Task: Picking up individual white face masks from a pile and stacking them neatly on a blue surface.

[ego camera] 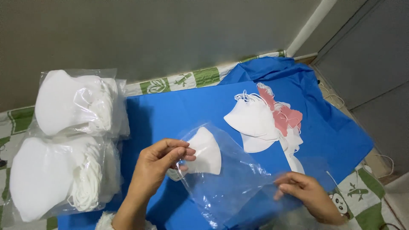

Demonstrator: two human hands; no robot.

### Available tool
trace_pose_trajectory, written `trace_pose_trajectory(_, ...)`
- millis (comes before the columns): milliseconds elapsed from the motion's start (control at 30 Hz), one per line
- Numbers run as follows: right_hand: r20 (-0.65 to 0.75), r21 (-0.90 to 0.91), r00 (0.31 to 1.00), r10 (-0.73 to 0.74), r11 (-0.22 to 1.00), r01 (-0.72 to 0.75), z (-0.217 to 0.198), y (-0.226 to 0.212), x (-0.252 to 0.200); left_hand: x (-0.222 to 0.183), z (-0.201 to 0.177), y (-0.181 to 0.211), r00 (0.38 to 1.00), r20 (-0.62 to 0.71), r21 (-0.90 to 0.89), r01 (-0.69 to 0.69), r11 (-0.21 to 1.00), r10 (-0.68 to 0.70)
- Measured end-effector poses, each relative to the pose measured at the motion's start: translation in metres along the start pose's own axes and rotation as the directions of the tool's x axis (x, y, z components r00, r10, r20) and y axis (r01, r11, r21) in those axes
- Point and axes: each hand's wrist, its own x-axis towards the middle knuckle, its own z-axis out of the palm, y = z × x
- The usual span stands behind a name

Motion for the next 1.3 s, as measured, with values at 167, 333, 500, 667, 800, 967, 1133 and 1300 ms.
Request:
trace_pose_trajectory(167, -0.132, 0.113, 0.989, 0.06, 0.993, -0.045, -0.087, 0.125, 0.022, -0.004, 0.0, 0.019, 0.995, -0.066, 0.059, -0.068, 0.996, 0.071)
trace_pose_trajectory(333, -0.235, 0.13, 0.972, 0.022, 0.992, 0.009, -0.207, 0.286, 0.078, -0.014, 0.008, 0.044, 0.644, -0.085, 0.493, -0.636, 0.594, 0.76)
trace_pose_trajectory(500, -0.288, -0.161, 0.941, -0.177, 0.978, 0.135, -0.243, 0.329, 0.1, 0.009, 0.006, 0.042, 0.282, 0.14, 0.742, -0.664, 0.088, 0.949)
trace_pose_trajectory(667, -0.292, -0.43, 0.878, -0.379, 0.872, 0.233, -0.249, 0.368, 0.134, 0.056, -0.011, -0.002, 0.275, 0.277, 0.809, -0.584, -0.069, 0.921)
trace_pose_trajectory(800, -0.356, -0.611, 0.706, -0.613, 0.724, 0.32, -0.132, 0.213, 0.125, 0.073, -0.027, -0.034, 0.594, 0.255, 0.873, -0.481, 0.082, 0.763)
trace_pose_trajectory(967, -0.136, -0.697, 0.323, -0.937, 0.322, 0.641, 0.028, -0.028, 0.082, 0.093, -0.052, -0.072, 0.619, 0.286, 0.933, -0.353, -0.067, 0.732)
trace_pose_trajectory(1133, 0.382, -0.644, 0.174, -0.908, -0.127, 0.755, 0.123, -0.119, 0.137, 0.106, -0.069, -0.09, 0.644, 0.218, 0.891, -0.437, 0.118, 0.733)
trace_pose_trajectory(1300, 0.513, -0.618, 0.346, -0.786, -0.059, 0.784, 0.156, -0.134, 0.172, 0.105, -0.069, -0.087, 0.673, 0.227, 0.911, -0.402, 0.091, 0.704)
